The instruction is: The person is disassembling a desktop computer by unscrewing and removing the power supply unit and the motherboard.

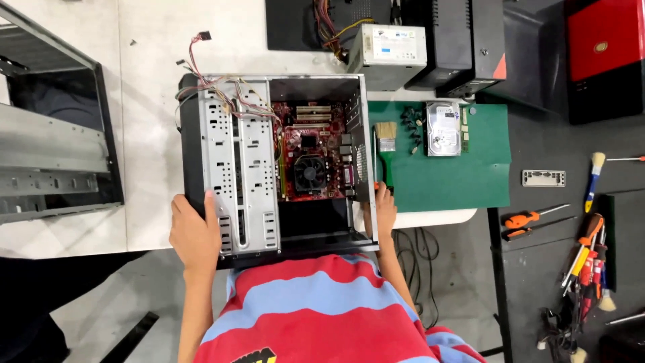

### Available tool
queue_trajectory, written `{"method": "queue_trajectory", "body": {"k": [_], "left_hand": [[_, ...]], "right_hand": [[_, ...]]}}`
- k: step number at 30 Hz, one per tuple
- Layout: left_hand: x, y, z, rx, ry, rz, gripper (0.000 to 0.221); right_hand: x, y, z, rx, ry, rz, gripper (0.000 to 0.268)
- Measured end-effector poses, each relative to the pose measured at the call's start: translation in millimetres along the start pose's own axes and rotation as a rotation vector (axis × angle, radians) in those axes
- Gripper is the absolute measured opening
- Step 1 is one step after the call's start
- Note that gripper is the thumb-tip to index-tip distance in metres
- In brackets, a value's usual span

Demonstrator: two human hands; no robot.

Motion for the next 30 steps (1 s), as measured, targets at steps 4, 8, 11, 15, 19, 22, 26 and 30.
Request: {"method": "queue_trajectory", "body": {"k": [4,8,11,15,19,22,26,30], "left_hand": [[-3.7,1.2,3.0,0.024,-0.001,0.000,0.050],[-12.0,-1.4,5.6,0.066,0.009,0.006,0.049],[-17.0,1.4,4.0,0.088,0.026,0.003,0.049],[-20.1,-2.9,7.0,0.220,-0.012,-0.030,0.049],[-19.1,0.3,4.9,0.127,0.035,-0.005,0.049],[-18.4,1.5,3.3,0.151,0.020,-0.021,0.049],[-17.9,0.2,3.8,0.169,0.014,-0.004,0.048],[-19.2,0.9,3.9,0.179,0.010,-0.008,0.047]], "right_hand": [[16.3,-32.6,13.5,-0.440,0.176,-0.094,0.064],[33.2,-158.2,13.4,-0.640,0.011,0.297,0.026],[44.5,-241.8,10.7,-0.581,-0.048,0.314,0.026],[56.2,-324.3,-74.4,-0.389,-0.274,0.020,0.018],[40.6,-270.4,-98.4,0.068,-0.483,-0.065,0.018],[23.7,-224.2,-106.5,0.244,-0.603,-0.110,0.012],[4.8,-194.7,-102.3,0.328,-0.624,-0.133,0.015],[-0.4,-186.7,-103.1,0.373,-0.646,-0.127,0.017]]}}
Point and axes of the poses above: each hand's wrist, its own x-axis away from the middle knuckle, its own y-axis out of the palm, z = x × y, the point moved 5 cm from there along -x, towards the middle knuckle, and after that the axes turned 2 degrees about -y, right-handed, at the moved point
